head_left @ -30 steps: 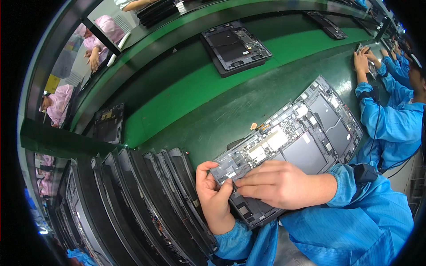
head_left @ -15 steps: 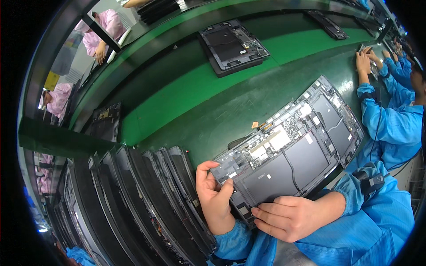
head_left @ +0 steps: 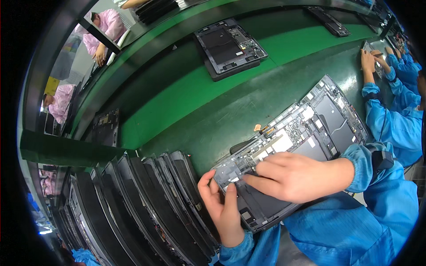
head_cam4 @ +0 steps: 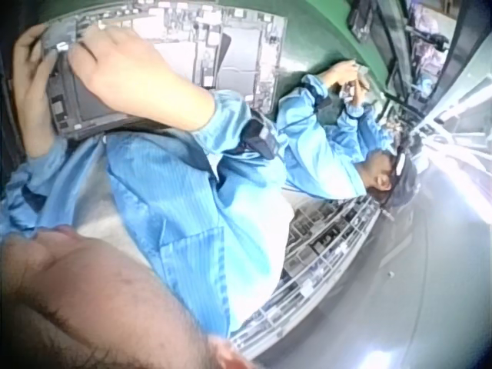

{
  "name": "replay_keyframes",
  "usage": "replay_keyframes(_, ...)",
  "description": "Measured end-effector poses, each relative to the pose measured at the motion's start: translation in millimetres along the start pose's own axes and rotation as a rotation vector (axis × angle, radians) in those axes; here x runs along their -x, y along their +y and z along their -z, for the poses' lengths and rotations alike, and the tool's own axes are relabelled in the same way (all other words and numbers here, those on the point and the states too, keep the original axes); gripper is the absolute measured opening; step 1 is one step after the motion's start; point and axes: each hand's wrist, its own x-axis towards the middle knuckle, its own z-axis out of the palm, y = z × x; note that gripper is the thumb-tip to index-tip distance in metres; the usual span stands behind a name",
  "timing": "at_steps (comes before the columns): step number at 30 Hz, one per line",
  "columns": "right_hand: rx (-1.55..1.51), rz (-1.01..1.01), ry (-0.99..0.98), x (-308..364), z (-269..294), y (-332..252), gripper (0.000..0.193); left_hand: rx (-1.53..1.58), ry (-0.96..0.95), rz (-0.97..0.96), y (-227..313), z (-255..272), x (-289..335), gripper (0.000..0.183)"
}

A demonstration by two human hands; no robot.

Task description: The person assembles components into a laptop chassis by hand, installing a motherboard, internal cables, a battery, and various connectors.

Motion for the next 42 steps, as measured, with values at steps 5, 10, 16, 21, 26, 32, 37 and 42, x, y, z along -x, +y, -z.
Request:
replay_keyframes(5, 0.079, 0.008, 0.004, -1.1, -22.6, 3.7, 0.038, -0.157, 0.017, -0.041, -13.5, 2.4, -7.7, 0.052)
replay_keyframes(10, 0.075, 0.019, -0.007, -1.8, -21.1, 2.8, 0.041, -0.138, 0.036, -0.022, -9.1, 2.2, -6.4, 0.052)
replay_keyframes(16, 0.034, 0.006, 0.014, -3.2, -26.3, 5.1, 0.041, -0.136, 0.008, -0.047, -15.9, 5.0, -7.8, 0.052)
replay_keyframes(21, 0.037, 0.005, 0.005, -5.4, -30.5, 4.3, 0.039, -0.127, -0.015, -0.059, -15.8, 4.9, -7.3, 0.054)
replay_keyframes(26, 0.043, 0.0, 0.0, -9.4, -30.1, 4.5, 0.034, -0.085, 0.002, -0.035, -15.8, 2.5, -7.5, 0.057)
replay_keyframes(32, 0.05, 0.012, -0.023, -13.0, -29.4, 4.1, 0.032, -0.014, -0.014, -0.018, -18.2, 7.4, -5.1, 0.057)
replay_keyframes(37, 0.078, 0.017, -0.047, -11.9, -27.8, 1.8, 0.029, 0.003, -0.013, -0.023, -18.7, 5.9, -1.4, 0.055)
replay_keyframes(42, 0.072, 0.022, -0.075, -13.1, -23.1, 4.2, 0.03, 0.005, -0.007, -0.059, -23.4, 6.1, -1.7, 0.054)
